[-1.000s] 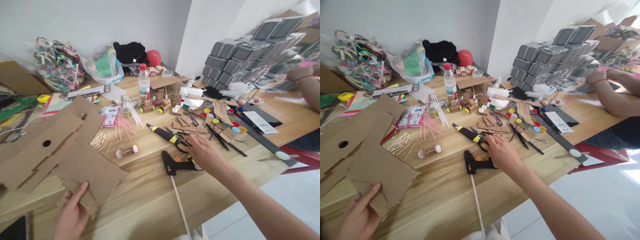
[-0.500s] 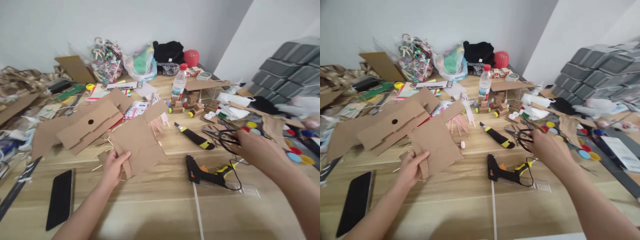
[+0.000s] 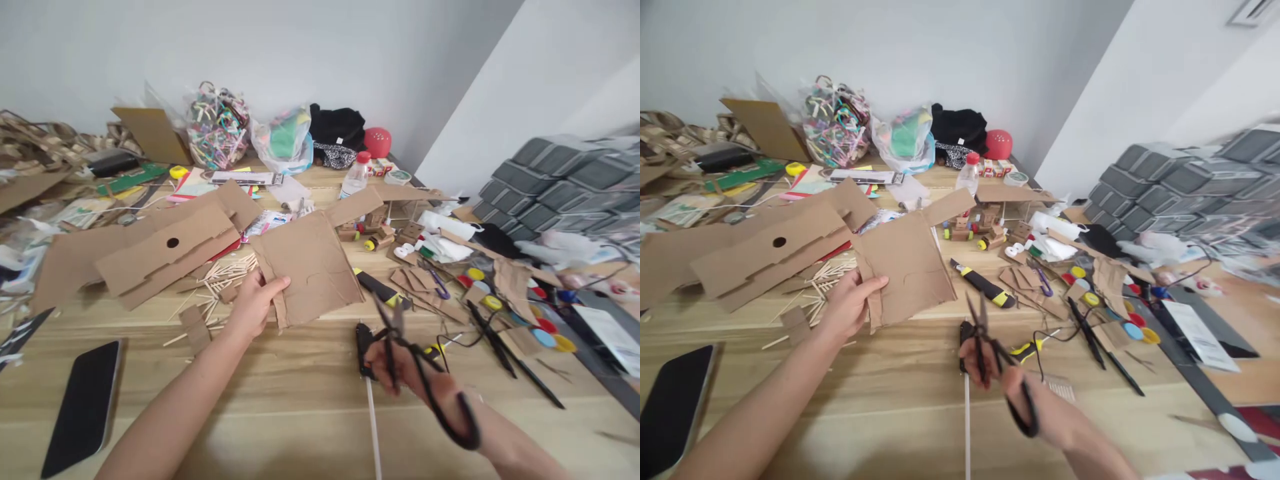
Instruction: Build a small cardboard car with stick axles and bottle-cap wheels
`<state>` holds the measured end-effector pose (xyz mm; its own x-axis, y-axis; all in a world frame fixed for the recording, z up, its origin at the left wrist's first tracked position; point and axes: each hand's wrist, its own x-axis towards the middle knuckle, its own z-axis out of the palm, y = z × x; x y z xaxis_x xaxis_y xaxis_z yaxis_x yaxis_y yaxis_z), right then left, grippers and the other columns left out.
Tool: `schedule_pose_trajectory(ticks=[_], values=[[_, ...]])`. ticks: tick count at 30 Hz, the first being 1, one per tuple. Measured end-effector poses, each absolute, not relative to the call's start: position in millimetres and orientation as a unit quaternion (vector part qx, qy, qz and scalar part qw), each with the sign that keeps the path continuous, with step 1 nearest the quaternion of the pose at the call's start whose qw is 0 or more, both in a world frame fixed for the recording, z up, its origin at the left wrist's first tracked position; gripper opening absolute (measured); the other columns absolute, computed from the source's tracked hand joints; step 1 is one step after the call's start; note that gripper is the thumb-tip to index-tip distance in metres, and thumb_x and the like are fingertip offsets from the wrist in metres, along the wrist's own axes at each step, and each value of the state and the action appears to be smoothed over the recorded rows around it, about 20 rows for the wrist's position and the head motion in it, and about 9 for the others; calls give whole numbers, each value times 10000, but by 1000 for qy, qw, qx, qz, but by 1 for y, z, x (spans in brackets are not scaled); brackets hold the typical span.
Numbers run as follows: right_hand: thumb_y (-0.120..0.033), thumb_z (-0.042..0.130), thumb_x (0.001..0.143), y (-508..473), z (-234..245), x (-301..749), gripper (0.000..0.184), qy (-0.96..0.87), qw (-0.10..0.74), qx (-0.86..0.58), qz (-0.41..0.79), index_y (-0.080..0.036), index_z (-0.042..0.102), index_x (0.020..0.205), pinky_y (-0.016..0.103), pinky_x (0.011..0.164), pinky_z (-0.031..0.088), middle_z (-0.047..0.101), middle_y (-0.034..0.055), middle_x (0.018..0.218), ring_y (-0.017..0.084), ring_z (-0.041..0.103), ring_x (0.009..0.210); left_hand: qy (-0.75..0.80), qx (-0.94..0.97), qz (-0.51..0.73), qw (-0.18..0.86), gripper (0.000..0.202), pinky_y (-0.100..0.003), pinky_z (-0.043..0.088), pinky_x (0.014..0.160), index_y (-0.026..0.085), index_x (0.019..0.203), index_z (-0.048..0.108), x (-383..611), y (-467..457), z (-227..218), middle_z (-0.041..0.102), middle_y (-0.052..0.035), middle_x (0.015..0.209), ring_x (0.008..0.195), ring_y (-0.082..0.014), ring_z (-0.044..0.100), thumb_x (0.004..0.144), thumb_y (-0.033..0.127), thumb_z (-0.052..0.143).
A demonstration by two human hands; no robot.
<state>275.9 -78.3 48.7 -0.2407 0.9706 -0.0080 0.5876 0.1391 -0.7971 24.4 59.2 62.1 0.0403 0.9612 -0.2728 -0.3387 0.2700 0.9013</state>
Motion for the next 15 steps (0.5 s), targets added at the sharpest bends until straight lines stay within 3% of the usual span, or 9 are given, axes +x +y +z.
schedule_pose_trajectory(ticks=[4, 8, 12, 15], values=[[-877, 244, 871, -84, 49, 259, 832, -633, 250, -566, 464, -226, 638, 1208, 454, 842, 579, 650, 117, 969, 266, 623, 836, 461, 341, 514, 638, 436, -398, 583, 849, 183, 775, 699, 29, 60, 64, 807, -97, 840, 985, -349, 755, 390, 292, 871], [-879, 261, 872, -77, 53, 253, 780, -640, 285, -573, 425, -228, 624, 1103, 413, 752, 568, 621, 81, 872, 237, 588, 760, 464, 359, 503, 634, 418, -384, 583, 844, 199, 774, 707, 28, 56, 65, 804, -82, 842, 982, -342, 755, 403, 293, 874], [-900, 212, 859, -66, 61, 247, 732, -659, 283, -566, 406, -242, 535, 863, 348, 635, 509, 565, 32, 744, 205, 537, 673, 469, 370, 508, 621, 411, -383, 572, 874, 200, 796, 718, 27, 55, 67, 806, -74, 906, 1006, -331, 748, 423, 289, 867], [-915, 194, 846, -61, 69, 240, 735, -657, 283, -570, 405, -245, 496, 842, 333, 588, 464, 522, 8, 691, 192, 496, 624, 473, 374, 510, 613, 453, -406, 556, 887, 187, 811, 716, 26, 56, 68, 809, -76, 915, 1019, -347, 731, 404, 301, 880]])
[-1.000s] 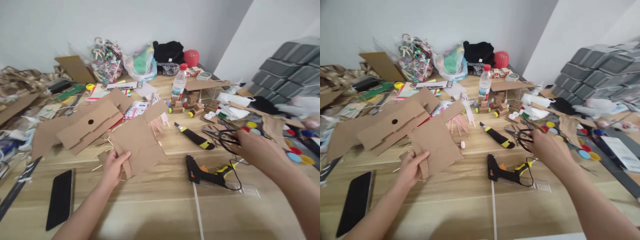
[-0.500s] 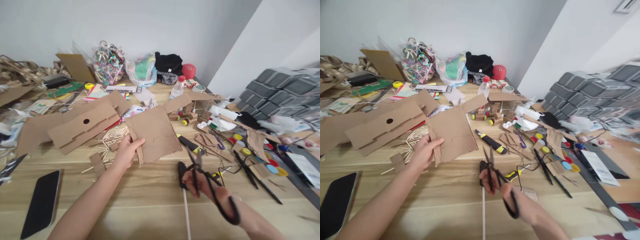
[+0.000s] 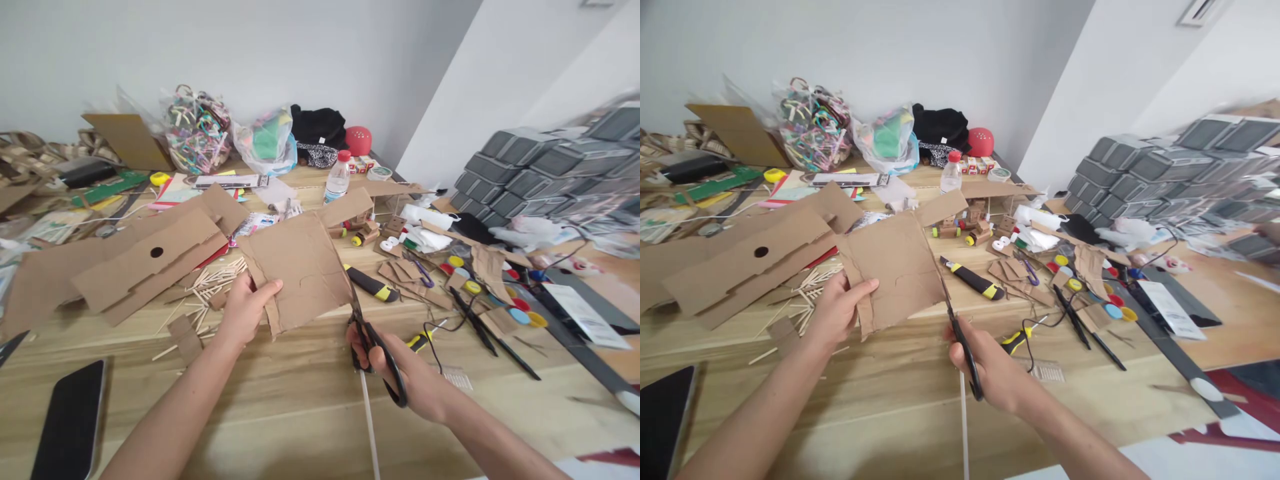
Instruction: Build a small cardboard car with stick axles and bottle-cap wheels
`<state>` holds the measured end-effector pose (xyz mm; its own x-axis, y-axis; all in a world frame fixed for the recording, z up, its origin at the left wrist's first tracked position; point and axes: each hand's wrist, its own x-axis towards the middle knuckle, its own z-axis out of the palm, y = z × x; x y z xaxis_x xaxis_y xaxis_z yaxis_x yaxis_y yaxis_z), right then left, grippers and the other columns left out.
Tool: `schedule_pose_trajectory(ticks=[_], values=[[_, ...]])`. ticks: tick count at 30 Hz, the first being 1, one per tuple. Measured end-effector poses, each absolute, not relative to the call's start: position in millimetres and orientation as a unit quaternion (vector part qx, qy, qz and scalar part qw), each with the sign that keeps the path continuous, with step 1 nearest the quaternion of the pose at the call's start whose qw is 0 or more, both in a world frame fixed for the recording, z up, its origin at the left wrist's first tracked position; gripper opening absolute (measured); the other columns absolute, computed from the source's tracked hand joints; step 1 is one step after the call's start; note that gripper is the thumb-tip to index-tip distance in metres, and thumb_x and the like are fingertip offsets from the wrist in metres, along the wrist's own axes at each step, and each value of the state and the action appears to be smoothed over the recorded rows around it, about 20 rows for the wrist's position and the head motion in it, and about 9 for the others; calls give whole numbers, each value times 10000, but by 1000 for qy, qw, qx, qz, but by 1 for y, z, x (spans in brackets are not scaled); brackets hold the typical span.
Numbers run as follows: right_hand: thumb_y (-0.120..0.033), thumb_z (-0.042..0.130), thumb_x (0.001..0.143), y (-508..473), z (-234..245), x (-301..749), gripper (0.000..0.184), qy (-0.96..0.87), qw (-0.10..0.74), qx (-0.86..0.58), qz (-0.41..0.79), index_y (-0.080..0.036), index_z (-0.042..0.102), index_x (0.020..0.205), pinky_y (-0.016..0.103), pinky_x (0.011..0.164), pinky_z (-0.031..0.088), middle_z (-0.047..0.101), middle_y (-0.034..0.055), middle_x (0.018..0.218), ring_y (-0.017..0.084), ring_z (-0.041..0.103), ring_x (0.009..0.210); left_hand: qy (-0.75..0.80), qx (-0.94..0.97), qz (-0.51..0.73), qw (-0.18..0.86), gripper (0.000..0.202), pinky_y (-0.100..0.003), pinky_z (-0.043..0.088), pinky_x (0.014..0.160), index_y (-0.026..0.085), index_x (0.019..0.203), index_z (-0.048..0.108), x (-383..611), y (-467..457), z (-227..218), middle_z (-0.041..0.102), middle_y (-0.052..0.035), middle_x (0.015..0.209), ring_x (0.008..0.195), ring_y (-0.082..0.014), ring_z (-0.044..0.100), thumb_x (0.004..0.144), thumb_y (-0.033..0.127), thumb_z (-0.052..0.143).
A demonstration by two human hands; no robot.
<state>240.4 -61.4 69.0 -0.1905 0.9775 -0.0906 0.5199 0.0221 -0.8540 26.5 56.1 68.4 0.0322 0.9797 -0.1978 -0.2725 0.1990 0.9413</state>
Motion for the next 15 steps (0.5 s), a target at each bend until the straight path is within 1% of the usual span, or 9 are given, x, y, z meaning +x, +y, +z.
schedule_pose_trajectory(ticks=[3, 8, 11, 13, 15], values=[[-921, 180, 840, -59, 72, 237, 730, -654, 287, -574, 402, -251, 469, 813, 327, 565, 423, 488, -7, 664, 182, 458, 593, 467, 377, 511, 616, 479, -420, 544, 908, 183, 817, 716, 26, 56, 70, 807, -71, 899, 1030, -354, 719, 393, 320, 890], [-924, 191, 839, -58, 69, 236, 696, -639, 272, -596, 403, -263, 382, 740, 306, 525, 346, 449, -21, 609, 164, 401, 562, 472, 398, 489, 617, 479, -445, 534, 936, 165, 831, 733, 26, 57, 72, 794, -68, 841, 1026, -361, 714, 416, 356, 876], [-875, 299, 848, -57, 65, 236, 630, -616, 264, -609, 424, -264, 358, 709, 298, 519, 337, 426, -28, 591, 154, 387, 550, 471, 405, 486, 615, 452, -448, 525, 966, 175, 833, 727, 25, 58, 71, 799, -71, 892, 1058, -356, 708, 440, 348, 866], [-787, 428, 835, -58, 59, 235, 544, -575, 261, -625, 459, -261, 381, 705, 287, 513, 362, 416, -34, 577, 150, 406, 538, 468, 408, 486, 615, 418, -442, 523, 979, 186, 808, 708, 24, 59, 69, 801, -73, 924, 1082, -351, 705, 450, 333, 866], [-694, 487, 816, -58, 52, 233, 453, -528, 263, -645, 486, -259, 412, 713, 275, 488, 382, 389, -46, 560, 145, 411, 510, 466, 410, 485, 616, 397, -431, 529, 972, 192, 785, 691, 24, 59, 68, 800, -75, 931, 1090, -349, 706, 454, 326, 866]])
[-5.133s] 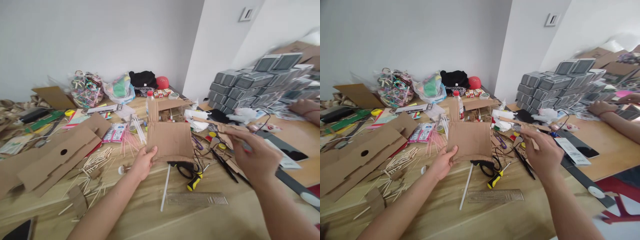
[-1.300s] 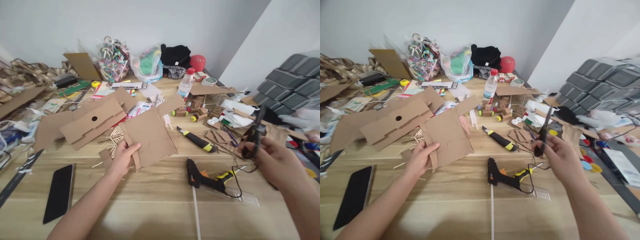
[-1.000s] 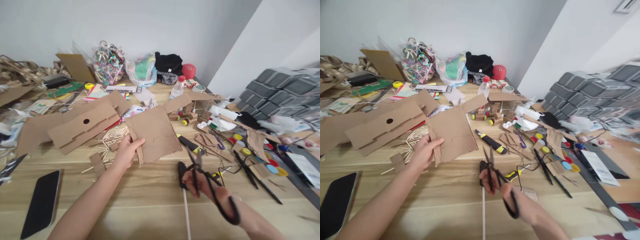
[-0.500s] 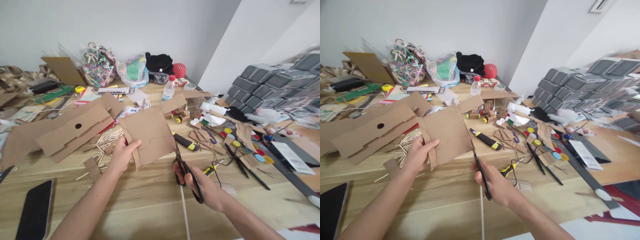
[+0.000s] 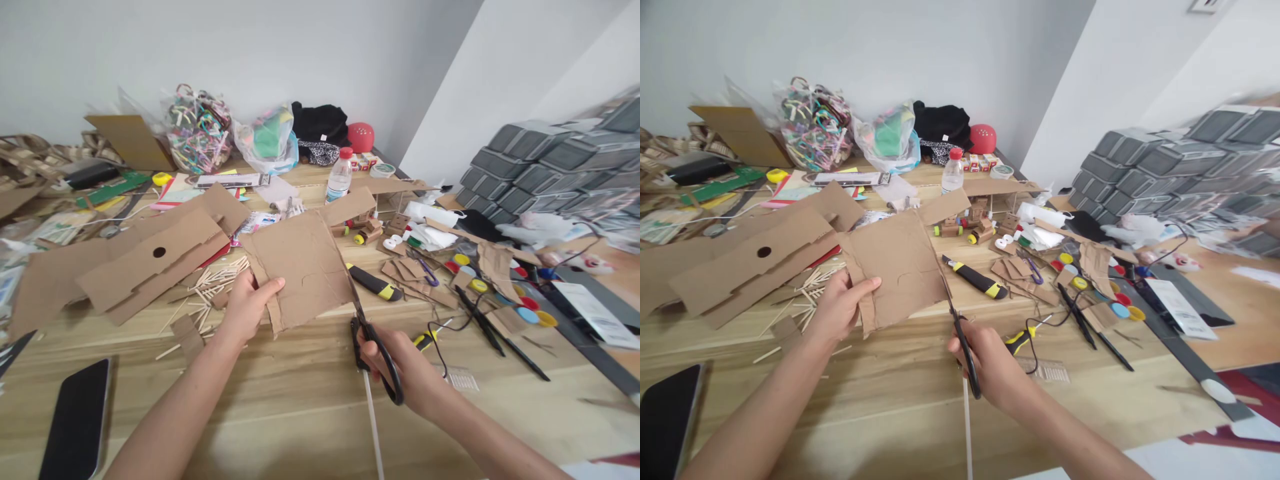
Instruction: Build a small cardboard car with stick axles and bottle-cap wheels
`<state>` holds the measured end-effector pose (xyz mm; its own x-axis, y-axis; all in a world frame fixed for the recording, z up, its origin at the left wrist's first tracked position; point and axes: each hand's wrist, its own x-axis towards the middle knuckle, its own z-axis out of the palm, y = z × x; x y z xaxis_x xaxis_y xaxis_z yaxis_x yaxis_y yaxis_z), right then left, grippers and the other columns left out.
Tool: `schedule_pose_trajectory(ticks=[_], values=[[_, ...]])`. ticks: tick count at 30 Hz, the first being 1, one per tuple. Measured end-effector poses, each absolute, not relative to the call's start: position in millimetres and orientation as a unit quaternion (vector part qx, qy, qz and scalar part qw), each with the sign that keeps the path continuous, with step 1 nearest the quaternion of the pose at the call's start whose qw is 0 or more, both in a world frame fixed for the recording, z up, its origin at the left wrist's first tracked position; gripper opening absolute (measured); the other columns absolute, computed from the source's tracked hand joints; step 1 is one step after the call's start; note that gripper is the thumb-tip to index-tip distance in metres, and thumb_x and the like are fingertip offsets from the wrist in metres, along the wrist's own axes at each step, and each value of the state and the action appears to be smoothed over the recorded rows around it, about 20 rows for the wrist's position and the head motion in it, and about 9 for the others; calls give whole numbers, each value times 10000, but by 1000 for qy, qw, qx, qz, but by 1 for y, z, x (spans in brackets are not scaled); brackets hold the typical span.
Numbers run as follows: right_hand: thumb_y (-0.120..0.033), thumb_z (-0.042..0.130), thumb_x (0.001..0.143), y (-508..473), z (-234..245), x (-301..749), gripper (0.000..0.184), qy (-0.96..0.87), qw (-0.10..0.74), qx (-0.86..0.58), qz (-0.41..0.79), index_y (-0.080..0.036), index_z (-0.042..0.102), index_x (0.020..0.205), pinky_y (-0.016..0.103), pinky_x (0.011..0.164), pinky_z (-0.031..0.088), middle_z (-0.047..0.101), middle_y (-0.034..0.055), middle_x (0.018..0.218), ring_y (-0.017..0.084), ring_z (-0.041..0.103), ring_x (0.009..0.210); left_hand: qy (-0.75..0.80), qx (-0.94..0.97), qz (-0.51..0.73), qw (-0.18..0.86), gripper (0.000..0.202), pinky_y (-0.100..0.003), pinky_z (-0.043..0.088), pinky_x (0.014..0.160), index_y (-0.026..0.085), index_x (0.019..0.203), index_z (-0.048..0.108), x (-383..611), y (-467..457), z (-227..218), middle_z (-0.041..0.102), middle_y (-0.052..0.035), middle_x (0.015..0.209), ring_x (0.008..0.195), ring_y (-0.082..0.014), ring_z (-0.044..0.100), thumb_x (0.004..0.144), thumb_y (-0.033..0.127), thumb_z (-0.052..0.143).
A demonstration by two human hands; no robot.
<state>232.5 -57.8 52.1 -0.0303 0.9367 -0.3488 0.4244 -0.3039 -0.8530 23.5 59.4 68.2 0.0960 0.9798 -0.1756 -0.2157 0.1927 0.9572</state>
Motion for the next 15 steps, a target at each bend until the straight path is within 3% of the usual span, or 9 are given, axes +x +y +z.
schedule_pose_trajectory(ticks=[4, 11, 15], values=[[-667, 436, 823, -57, 42, 229, 430, -507, 274, -658, 485, -260, 390, 688, 260, 442, 349, 350, -57, 553, 120, 371, 457, 467, 415, 478, 617, 417, -404, 539, 945, 182, 836, 712, 22, 61, 67, 802, -82, 953, 1077, -335, 720, 470, 324, 851], [-718, 387, 890, -55, 57, 236, 496, -589, 271, -631, 425, -258, 411, 707, 278, 491, 321, 417, -43, 550, 134, 370, 510, 468, 453, 456, 606, 438, -401, 554, 852, 190, 833, 726, 19, 60, 72, 805, -63, 860, 995, -345, 731, 453, 356, 868], [-687, 367, 913, -55, 61, 235, 478, -606, 267, -638, 392, -264, 389, 691, 284, 492, 321, 455, -29, 542, 146, 406, 514, 463, 469, 445, 607, 438, -406, 547, 877, 184, 849, 742, 20, 60, 74, 802, -66, 862, 998, -340, 724, 467, 363, 858]])
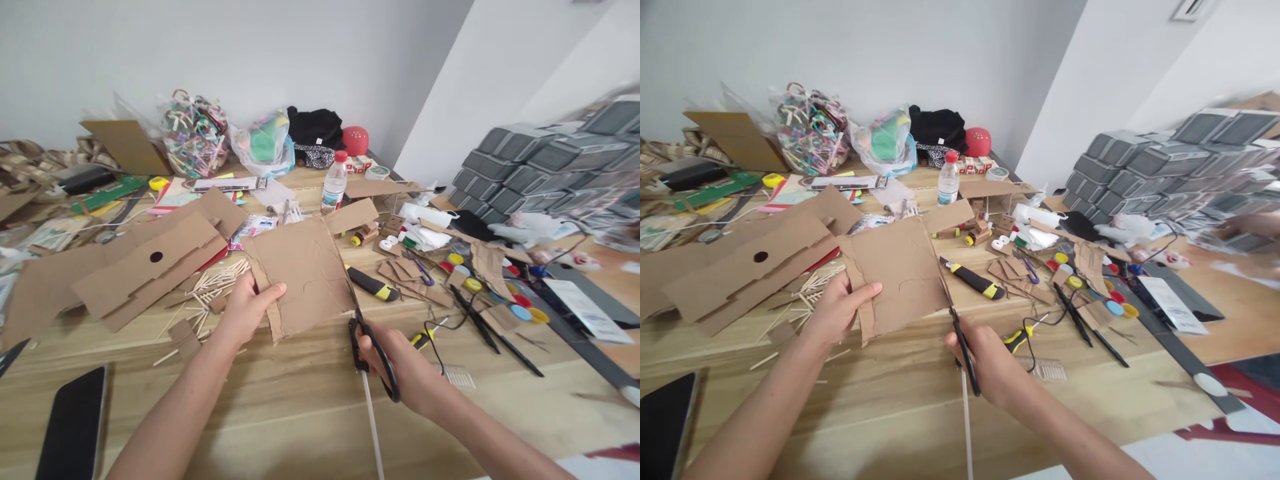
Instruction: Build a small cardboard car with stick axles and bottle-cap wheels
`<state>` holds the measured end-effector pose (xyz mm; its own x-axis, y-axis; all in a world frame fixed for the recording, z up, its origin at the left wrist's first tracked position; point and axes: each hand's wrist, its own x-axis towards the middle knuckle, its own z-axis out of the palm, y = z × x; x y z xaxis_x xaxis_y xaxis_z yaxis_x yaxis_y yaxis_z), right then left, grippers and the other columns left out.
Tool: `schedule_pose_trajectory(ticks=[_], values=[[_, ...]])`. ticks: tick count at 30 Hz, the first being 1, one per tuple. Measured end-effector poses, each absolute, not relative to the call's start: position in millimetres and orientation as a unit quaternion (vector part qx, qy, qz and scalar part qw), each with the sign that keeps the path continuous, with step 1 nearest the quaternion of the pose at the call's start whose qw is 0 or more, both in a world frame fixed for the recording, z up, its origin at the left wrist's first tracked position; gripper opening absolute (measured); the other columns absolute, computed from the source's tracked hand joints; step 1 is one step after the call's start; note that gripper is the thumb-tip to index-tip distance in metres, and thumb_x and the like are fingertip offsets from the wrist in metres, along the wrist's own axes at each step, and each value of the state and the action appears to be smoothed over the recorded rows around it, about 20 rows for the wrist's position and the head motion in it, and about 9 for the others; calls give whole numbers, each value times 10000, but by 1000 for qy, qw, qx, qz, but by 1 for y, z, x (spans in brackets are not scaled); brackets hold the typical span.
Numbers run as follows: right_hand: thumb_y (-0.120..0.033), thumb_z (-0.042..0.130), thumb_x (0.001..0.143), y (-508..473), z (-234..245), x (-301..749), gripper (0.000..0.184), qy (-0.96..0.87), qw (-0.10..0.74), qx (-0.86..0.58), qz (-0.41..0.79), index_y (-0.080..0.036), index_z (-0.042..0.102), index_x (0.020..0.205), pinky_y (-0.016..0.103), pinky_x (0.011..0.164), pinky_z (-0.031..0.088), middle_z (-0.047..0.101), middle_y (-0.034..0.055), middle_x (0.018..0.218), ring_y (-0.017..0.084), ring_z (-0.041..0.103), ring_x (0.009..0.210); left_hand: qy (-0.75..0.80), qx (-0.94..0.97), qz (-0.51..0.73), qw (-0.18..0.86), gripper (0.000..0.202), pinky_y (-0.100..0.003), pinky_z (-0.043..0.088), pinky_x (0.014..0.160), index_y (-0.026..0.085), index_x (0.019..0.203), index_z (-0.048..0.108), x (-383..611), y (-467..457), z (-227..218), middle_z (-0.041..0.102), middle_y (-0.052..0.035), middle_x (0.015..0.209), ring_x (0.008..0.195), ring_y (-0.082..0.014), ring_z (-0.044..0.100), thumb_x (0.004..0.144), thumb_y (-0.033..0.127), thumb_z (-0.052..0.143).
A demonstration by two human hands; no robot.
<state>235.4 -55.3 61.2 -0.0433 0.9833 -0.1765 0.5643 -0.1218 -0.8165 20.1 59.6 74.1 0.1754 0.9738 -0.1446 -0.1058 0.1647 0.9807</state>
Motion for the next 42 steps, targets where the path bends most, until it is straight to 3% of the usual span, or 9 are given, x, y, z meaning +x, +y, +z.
schedule_pose_trajectory(ticks=[4, 9, 15, 22, 26, 32, 38, 42], values=[[-632, 466, 840, -56, 54, 232, 414, -554, 265, -666, 423, -260, 419, 665, 268, 444, 322, 443, -36, 516, 136, 424, 457, 463, 459, 440, 617, 452, -411, 543, 865, 179, 845, 739, 21, 60, 75, 797, -72, 856, 978, -337, 722, 453, 370, 859], [-576, 388, 858, -57, 43, 231, 374, -533, 274, -670, 438, -265, 374, 651, 253, 402, 332, 379, -55, 502, 111, 365, 408, 466, 447, 444, 621, 464, -407, 535, 878, 180, 843, 728, 23, 59, 76, 802, -79, 903, 986, -333, 720, 439, 368, 857], [-650, 384, 888, -55, 58, 235, 462, -569, 275, -655, 415, -261, 377, 639, 264, 469, 377, 495, -20, 507, 137, 468, 479, 464, 465, 430, 620, 502, -401, 548, 855, 188, 880, 729, 24, 57, 72, 803, -64, 872, 982, -332, 724, 442, 380, 880], [-580, 389, 891, -53, 66, 237, 411, -575, 265, -675, 380, -270, 375, 622, 264, 445, 347, 497, -14, 480, 138, 464, 439, 445, 490, 420, 620, 457, -399, 555, 830, 180, 886, 732, 31, 61, 75, 809, -67, 859, 964, -338, 735, 488, 372, 846], [-625, 375, 917, -55, 74, 243, 441, -611, 260, -654, 363, -274, 379, 650, 292, 507, 388, 493, -13, 511, 150, 434, 481, 451, 483, 409, 630, 405, -396, 554, 798, 184, 835, 722, 35, 60, 78, 804, -61, 813, 908, -337, 741, 481, 354, 822], [-813, 275, 911, -60, 79, 248, 569, -637, 274, -632, 344, -285, 393, 736, 331, 568, 440, 541, 14, 593, 195, 473, 555, 461, 472, 388, 644, 438, -396, 552, 804, 176, 848, 727, 38, 54, 73, 808, -71, 858, 932, -336, 737, 466, 349, 856], [-820, 182, 919, -61, 75, 247, 600, -646, 260, -640, 324, -285, 346, 702, 323, 542, 395, 473, -4, 577, 173, 413, 530, 464, 467, 378, 651, 466, -397, 551, 817, 181, 872, 727, 38, 52, 73, 803, -65, 856, 947, -334, 733, 474, 376, 871], [-832, 259, 892, -60, 70, 243, 608, -618, 271, -644, 361, -282, 341, 647, 300, 491, 342, 467, -16, 522, 153, 418, 497, 465, 463, 373, 656, 487, -405, 555, 831, 173, 882, 726, 36, 52, 75, 798, -67, 854, 969, -340, 730, 470, 386, 873]])
